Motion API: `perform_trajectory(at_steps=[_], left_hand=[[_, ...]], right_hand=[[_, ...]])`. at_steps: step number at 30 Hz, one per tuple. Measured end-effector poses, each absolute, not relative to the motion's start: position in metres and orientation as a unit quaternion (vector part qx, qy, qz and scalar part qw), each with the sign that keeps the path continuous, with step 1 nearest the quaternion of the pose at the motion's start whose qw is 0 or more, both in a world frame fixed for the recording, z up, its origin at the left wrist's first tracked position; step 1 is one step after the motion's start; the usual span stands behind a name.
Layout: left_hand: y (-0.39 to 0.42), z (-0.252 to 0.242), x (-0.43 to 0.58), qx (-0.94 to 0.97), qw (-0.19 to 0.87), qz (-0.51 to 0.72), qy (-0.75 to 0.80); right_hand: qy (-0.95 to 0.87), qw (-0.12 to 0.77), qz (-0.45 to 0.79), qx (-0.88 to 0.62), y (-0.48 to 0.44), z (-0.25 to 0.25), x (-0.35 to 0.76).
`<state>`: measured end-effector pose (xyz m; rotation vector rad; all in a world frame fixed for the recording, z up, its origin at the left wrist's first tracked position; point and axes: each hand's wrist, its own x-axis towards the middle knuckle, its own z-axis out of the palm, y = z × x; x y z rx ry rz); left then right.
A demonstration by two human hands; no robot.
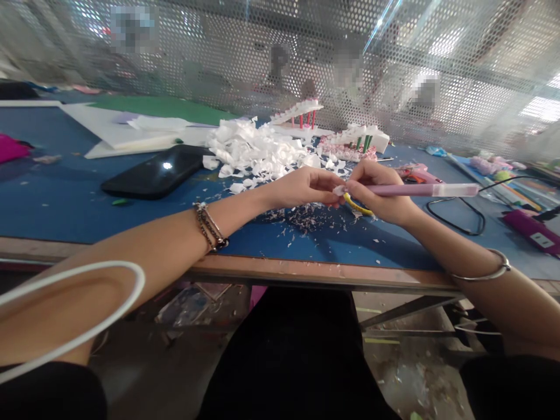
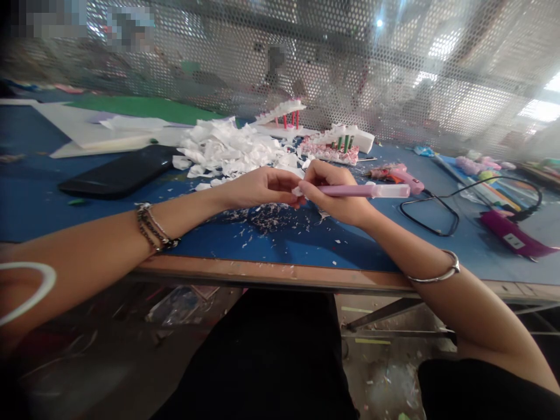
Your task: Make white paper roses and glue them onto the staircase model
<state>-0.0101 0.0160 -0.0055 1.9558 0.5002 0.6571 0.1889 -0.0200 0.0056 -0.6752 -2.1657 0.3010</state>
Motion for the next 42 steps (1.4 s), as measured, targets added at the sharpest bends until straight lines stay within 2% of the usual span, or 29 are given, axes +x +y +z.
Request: perform_trajectory(at_steps=[7, 18, 42], left_hand=[[0.0181, -0.0066, -0.0116, 0.780, 0.531, 0.260, 0.206], [0.0148, -0.0040, -0.0092, 0.805, 0.478, 0.278, 0.215], [0.0204, -0.0084, -0.0099, 0.804, 0.470, 0.293, 0.216]], right_hand=[[-0.842, 0.441, 0.115, -0.289, -0.0170, 0.0048, 0.1904], [-0.845, 0.443, 0.144, -0.263, -0.0241, 0.0081, 0.1853], [-0.827, 0.454, 0.104, -0.316, -0.0198, 0.0078, 0.1870]])
